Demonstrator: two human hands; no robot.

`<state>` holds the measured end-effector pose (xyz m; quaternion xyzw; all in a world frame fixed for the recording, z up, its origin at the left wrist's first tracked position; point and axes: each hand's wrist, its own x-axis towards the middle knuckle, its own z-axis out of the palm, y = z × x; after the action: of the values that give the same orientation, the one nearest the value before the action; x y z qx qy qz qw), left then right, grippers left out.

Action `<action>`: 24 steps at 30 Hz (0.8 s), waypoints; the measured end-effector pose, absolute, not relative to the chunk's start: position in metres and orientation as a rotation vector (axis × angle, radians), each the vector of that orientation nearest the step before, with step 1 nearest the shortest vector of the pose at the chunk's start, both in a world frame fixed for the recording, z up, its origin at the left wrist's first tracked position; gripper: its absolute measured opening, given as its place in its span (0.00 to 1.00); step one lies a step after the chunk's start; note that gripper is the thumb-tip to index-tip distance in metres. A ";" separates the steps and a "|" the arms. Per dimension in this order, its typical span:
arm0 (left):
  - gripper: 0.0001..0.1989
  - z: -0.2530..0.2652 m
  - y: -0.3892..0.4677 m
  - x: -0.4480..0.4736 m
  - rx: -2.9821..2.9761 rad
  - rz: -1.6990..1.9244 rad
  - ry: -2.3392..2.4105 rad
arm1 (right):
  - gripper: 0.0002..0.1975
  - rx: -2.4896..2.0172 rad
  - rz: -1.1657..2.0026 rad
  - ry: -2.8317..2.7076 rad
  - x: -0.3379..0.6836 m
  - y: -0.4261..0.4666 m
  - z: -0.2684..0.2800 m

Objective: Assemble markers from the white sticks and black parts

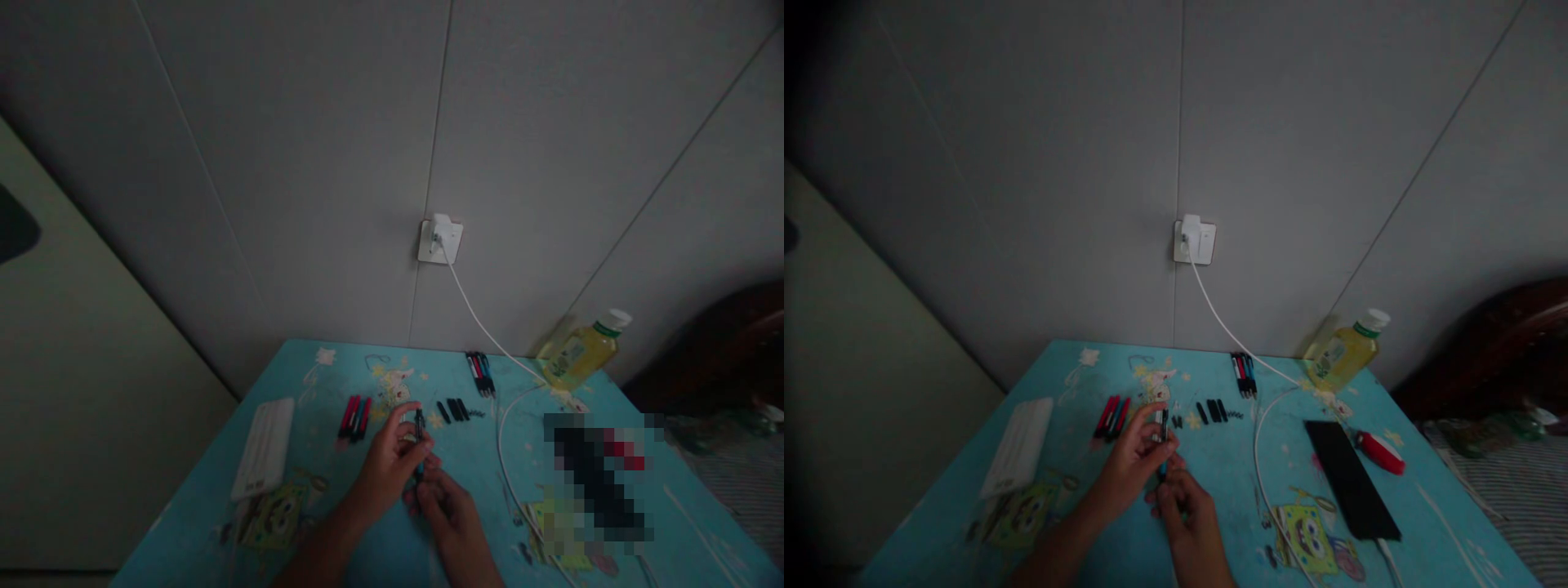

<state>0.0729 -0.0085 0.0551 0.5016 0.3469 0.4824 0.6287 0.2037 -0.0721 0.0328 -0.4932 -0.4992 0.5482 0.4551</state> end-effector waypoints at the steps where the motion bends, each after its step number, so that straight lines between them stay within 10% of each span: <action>1: 0.25 0.055 -0.008 0.074 1.149 1.101 0.792 | 0.20 -1.231 1.352 -1.225 0.205 -0.072 0.033; 11: 0.35 0.050 -0.004 0.073 1.240 1.121 0.858 | 0.16 -1.372 1.051 -1.496 0.225 -0.061 0.034; 17: 0.15 0.020 -0.022 0.034 1.648 1.019 1.220 | 0.18 -1.669 0.436 -1.594 0.303 0.013 0.030; 24: 0.16 -0.024 -0.057 0.022 1.918 0.892 1.367 | 0.16 -1.997 0.103 -1.718 0.358 0.089 0.026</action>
<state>0.0218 -0.0574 -0.0236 0.7249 0.5166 0.3370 0.3068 0.3578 0.0895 0.0257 -0.7334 -0.6311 0.0378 0.2498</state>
